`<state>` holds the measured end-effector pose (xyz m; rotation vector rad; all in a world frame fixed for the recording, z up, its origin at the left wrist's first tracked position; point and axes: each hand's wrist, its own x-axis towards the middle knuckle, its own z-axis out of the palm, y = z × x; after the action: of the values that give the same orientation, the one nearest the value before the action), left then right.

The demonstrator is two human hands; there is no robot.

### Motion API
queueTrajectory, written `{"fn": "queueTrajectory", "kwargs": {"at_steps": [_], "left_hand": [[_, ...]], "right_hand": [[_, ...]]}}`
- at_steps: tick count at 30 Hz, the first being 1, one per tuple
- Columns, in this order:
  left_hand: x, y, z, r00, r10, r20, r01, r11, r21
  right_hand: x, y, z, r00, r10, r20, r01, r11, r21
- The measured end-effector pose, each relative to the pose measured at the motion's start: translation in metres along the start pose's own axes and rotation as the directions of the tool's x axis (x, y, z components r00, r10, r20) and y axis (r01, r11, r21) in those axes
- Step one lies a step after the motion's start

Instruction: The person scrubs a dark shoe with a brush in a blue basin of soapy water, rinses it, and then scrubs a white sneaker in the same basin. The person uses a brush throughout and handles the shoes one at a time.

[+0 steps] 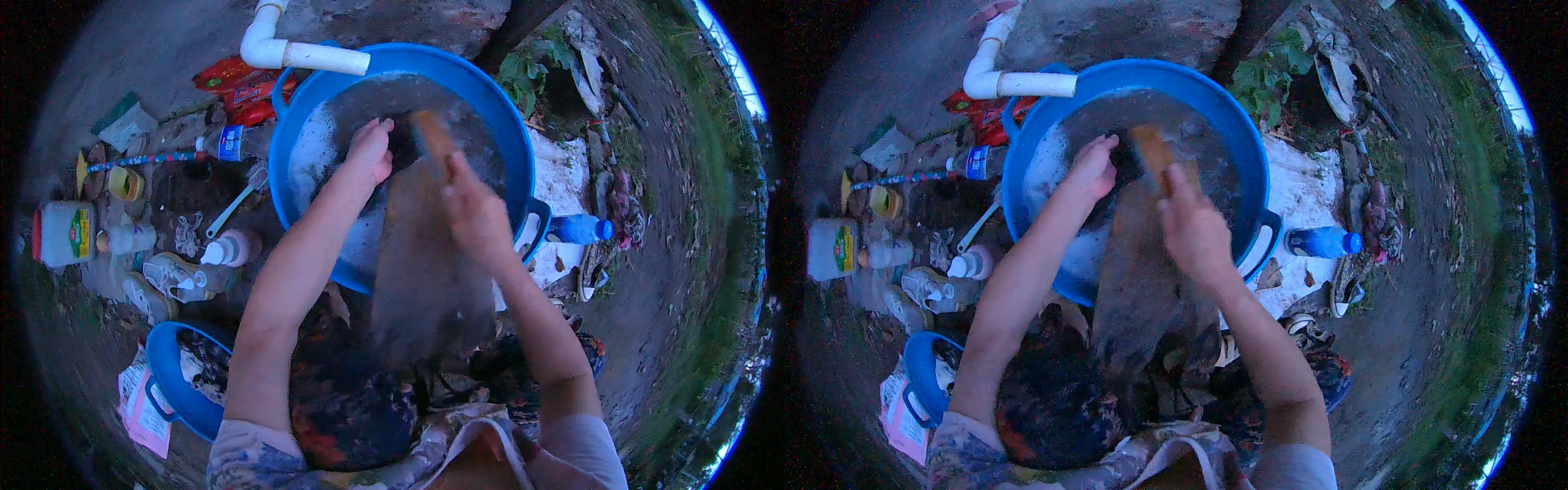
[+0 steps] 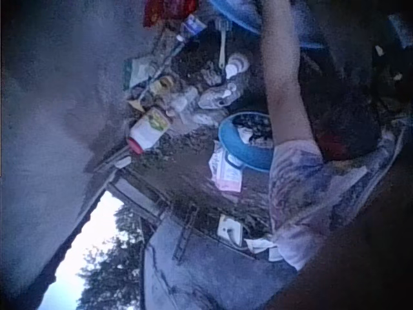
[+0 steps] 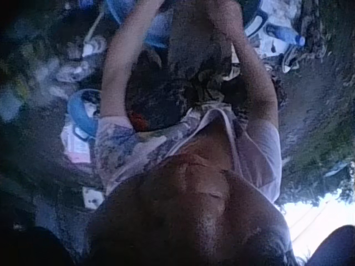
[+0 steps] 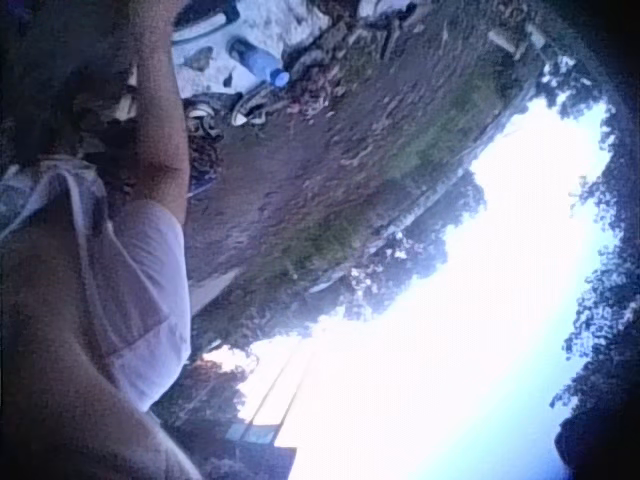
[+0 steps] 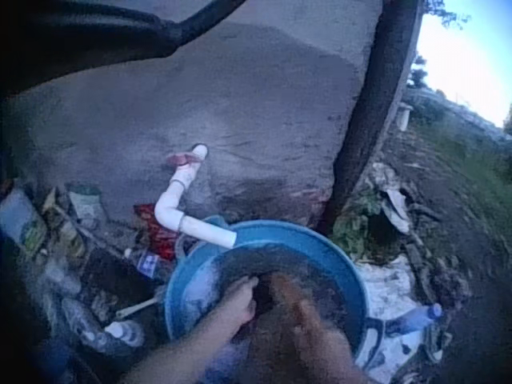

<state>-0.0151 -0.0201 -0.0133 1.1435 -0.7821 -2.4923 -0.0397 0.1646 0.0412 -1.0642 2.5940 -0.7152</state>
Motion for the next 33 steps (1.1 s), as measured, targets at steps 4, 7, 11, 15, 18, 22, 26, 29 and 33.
{"fn": "queueTrajectory", "kwargs": {"at_steps": [4, 7, 11, 15, 18, 22, 26, 29, 33], "left_hand": [[-0.013, -0.003, 0.010, 0.995, 0.024, -0.095, -0.022, 1.000, 0.023], [-0.010, -0.010, 0.018, 0.997, -0.003, -0.078, 0.007, 0.999, 0.053], [0.027, -0.021, -0.023, 0.997, 0.003, 0.073, 0.009, 0.987, -0.160], [0.026, -0.031, -0.014, 1.000, 0.003, -0.003, -0.003, 0.997, -0.075], [0.022, -0.027, -0.010, 0.999, -0.032, -0.024, 0.030, 0.995, -0.096], [0.019, -0.027, -0.032, 0.999, 0.011, 0.049, 0.006, 0.947, -0.321], [0.010, -0.025, -0.009, 0.996, -0.064, -0.066, 0.058, 0.995, -0.086], [0.015, -0.022, -0.020, 0.996, -0.080, -0.031, 0.076, 0.990, -0.117], [0.013, -0.020, -0.027, 0.998, 0.023, -0.062, -0.030, 0.993, -0.117]], "right_hand": [[0.056, -0.012, 0.028, 0.993, 0.117, 0.007, -0.115, 0.983, -0.145], [0.092, 0.000, 0.019, 0.965, 0.262, 0.019, -0.254, 0.949, -0.189], [0.022, -0.009, 0.041, 0.963, -0.223, -0.150, 0.162, 0.927, -0.337], [0.080, -0.010, 0.030, 0.983, 0.185, 0.016, -0.174, 0.948, -0.267], [0.086, -0.007, 0.028, 0.992, 0.130, -0.011, -0.128, 0.963, -0.235], [0.042, -0.028, 0.030, 0.996, -0.012, 0.084, 0.039, 0.944, -0.327], [0.083, -0.010, 0.035, 0.993, 0.120, -0.001, -0.114, 0.941, -0.318], [0.072, -0.015, 0.045, 0.999, 0.014, -0.039, -0.028, 0.928, -0.370], [0.036, -0.024, 0.037, 1.000, 0.021, -0.001, -0.020, 0.946, -0.323]]}}
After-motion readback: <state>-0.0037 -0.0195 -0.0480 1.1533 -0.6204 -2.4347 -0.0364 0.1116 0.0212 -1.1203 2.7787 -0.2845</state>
